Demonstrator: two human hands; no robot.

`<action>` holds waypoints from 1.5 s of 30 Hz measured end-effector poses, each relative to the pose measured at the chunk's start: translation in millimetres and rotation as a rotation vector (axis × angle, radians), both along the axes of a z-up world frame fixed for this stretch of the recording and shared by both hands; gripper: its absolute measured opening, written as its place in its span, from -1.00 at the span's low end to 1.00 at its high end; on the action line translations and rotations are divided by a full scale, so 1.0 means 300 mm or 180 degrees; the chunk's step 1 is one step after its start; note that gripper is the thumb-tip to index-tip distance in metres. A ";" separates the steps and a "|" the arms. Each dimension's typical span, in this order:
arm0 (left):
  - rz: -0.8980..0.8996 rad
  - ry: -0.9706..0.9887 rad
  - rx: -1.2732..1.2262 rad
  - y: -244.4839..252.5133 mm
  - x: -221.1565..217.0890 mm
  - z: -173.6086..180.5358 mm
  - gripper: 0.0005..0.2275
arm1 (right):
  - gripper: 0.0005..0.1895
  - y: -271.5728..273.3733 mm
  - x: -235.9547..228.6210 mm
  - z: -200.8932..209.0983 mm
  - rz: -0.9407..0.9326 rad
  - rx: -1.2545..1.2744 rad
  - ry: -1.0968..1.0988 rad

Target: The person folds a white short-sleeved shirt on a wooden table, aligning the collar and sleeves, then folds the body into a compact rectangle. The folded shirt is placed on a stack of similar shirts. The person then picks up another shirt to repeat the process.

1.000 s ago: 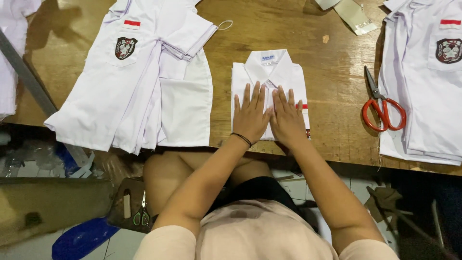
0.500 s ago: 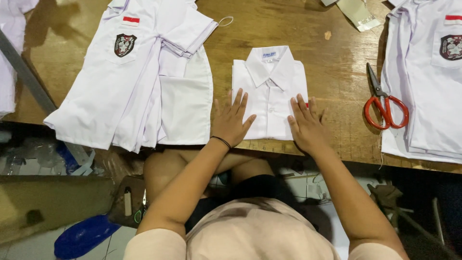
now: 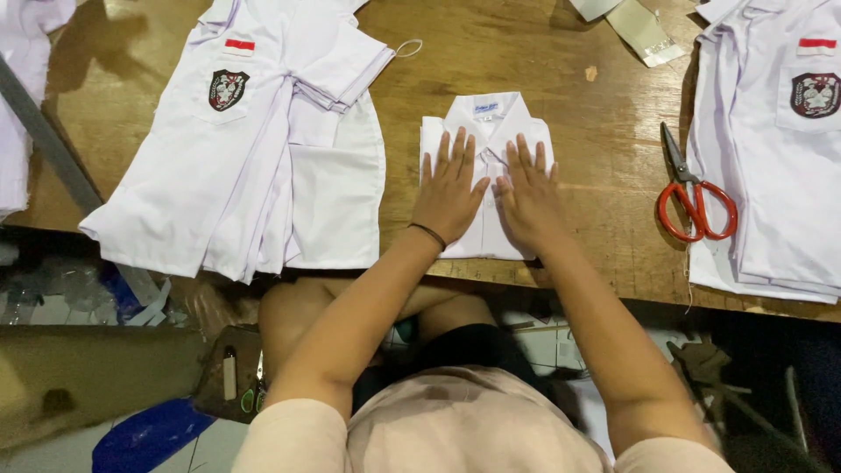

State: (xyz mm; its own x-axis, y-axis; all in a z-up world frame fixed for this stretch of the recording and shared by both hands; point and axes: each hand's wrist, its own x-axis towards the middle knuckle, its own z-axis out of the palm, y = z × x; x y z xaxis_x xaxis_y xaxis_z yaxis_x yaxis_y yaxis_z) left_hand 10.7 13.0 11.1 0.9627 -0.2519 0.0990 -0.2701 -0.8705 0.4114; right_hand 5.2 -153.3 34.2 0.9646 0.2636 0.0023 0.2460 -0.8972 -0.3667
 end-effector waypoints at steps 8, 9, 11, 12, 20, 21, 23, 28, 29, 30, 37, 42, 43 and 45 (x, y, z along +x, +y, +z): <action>0.0045 0.0371 0.0225 0.034 0.035 -0.082 -0.31 | -0.28 -0.052 0.064 -0.102 -0.0027 -0.0224 0.0413; 0.0146 0.0483 0.0302 0.054 0.039 -0.072 -0.28 | -0.28 -0.057 0.074 -0.094 -0.0029 -0.0222 0.0444; 0.0205 0.0528 0.0363 0.073 0.035 -0.063 -0.26 | -0.28 -0.087 0.084 -0.116 -0.0057 -0.0287 0.0480; 0.0252 0.0573 0.0427 0.084 0.032 -0.058 -0.25 | -0.27 -0.101 0.090 -0.126 -0.0098 -0.0349 0.0516; 0.0505 0.0563 0.0482 0.163 0.044 -0.081 -0.25 | -0.25 -0.235 0.098 -0.102 -0.0516 -0.0212 0.0517; 0.0555 0.0541 0.0313 0.168 0.049 -0.095 -0.24 | -0.25 -0.260 0.108 -0.108 -0.0577 -0.0058 0.0449; 0.0470 0.0384 0.0262 0.145 0.055 -0.022 -0.26 | -0.27 -0.213 0.094 -0.040 -0.0473 0.0130 0.0285; 0.0112 -0.0248 -0.0137 0.013 0.123 0.009 -0.30 | -0.38 -0.038 0.099 0.062 -0.0020 0.0433 -0.0190; 0.0056 -0.0181 -0.0081 -0.012 0.140 0.005 -0.33 | -0.36 -0.029 0.135 0.027 0.0087 0.0250 -0.0147; 0.0001 -0.0114 -0.0024 -0.037 0.156 0.000 -0.35 | -0.34 -0.019 0.172 -0.008 0.0193 0.0067 -0.0104; 0.0032 0.0231 0.0236 -0.024 0.215 -0.114 -0.26 | -0.28 -0.068 0.250 -0.136 0.0279 -0.0206 0.0101; 0.0268 0.0486 0.0325 0.030 0.198 -0.046 -0.17 | -0.24 -0.090 0.249 -0.117 0.0150 -0.0097 0.0275; 0.0272 0.0491 0.0332 0.038 0.199 -0.043 -0.17 | -0.24 -0.089 0.250 -0.115 0.0154 -0.0090 0.0280; 0.0315 0.0495 0.0483 0.051 0.199 -0.038 -0.18 | -0.22 -0.090 0.250 -0.109 0.0145 -0.0197 0.0319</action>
State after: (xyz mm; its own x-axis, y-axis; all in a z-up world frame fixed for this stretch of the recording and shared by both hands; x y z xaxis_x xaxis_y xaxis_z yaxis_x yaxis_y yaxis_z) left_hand 70.5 28.3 -0.3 0.9841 -0.1563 -0.0841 -0.1240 -0.9446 0.3039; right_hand 80.3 -180.3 1.4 0.9462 0.3038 -0.1113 0.2519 -0.9076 -0.3358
